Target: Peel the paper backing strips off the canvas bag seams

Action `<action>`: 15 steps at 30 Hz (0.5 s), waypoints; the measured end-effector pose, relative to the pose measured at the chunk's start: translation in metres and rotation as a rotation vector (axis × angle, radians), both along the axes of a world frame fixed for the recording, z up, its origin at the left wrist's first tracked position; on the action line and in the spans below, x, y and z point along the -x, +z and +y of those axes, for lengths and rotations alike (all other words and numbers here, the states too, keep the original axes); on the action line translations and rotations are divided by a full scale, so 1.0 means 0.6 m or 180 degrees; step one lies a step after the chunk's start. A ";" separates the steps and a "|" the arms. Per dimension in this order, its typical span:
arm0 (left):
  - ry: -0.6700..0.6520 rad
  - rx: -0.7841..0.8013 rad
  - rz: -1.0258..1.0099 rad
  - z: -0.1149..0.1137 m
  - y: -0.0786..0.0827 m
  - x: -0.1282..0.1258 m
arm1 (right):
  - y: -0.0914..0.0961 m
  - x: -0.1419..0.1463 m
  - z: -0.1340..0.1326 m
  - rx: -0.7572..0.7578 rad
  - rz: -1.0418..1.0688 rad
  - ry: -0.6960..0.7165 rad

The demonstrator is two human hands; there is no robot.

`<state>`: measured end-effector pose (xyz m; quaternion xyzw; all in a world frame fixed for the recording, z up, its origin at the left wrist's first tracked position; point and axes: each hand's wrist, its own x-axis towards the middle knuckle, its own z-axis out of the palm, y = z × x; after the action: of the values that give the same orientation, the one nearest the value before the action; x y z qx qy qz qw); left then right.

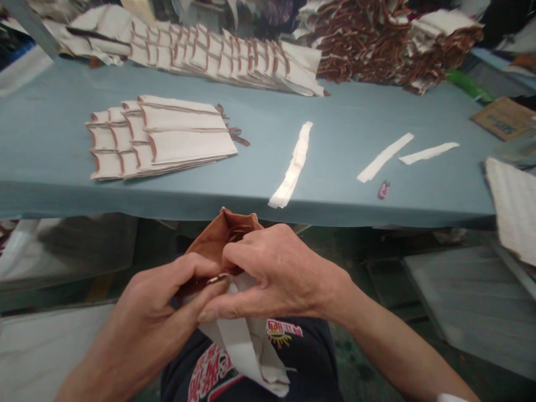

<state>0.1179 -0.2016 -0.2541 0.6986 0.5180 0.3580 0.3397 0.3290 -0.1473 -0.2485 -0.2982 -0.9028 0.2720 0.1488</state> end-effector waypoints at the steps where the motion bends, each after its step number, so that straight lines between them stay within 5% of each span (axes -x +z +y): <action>1: 0.0028 0.0026 0.0040 0.002 0.000 0.001 | 0.000 0.001 -0.001 -0.0049 -0.0077 0.0031; 5: -0.0194 -0.0002 0.0141 -0.002 -0.013 0.020 | -0.014 0.001 0.000 0.0134 0.0138 0.0168; 15: -0.0919 -0.1049 0.0469 -0.004 -0.020 0.030 | -0.029 -0.005 0.022 0.1823 0.0675 0.0408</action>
<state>0.0999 -0.2042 -0.2663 0.8358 0.3706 0.3334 0.2300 0.3321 -0.1342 -0.2659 -0.2403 -0.7858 0.5537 0.1346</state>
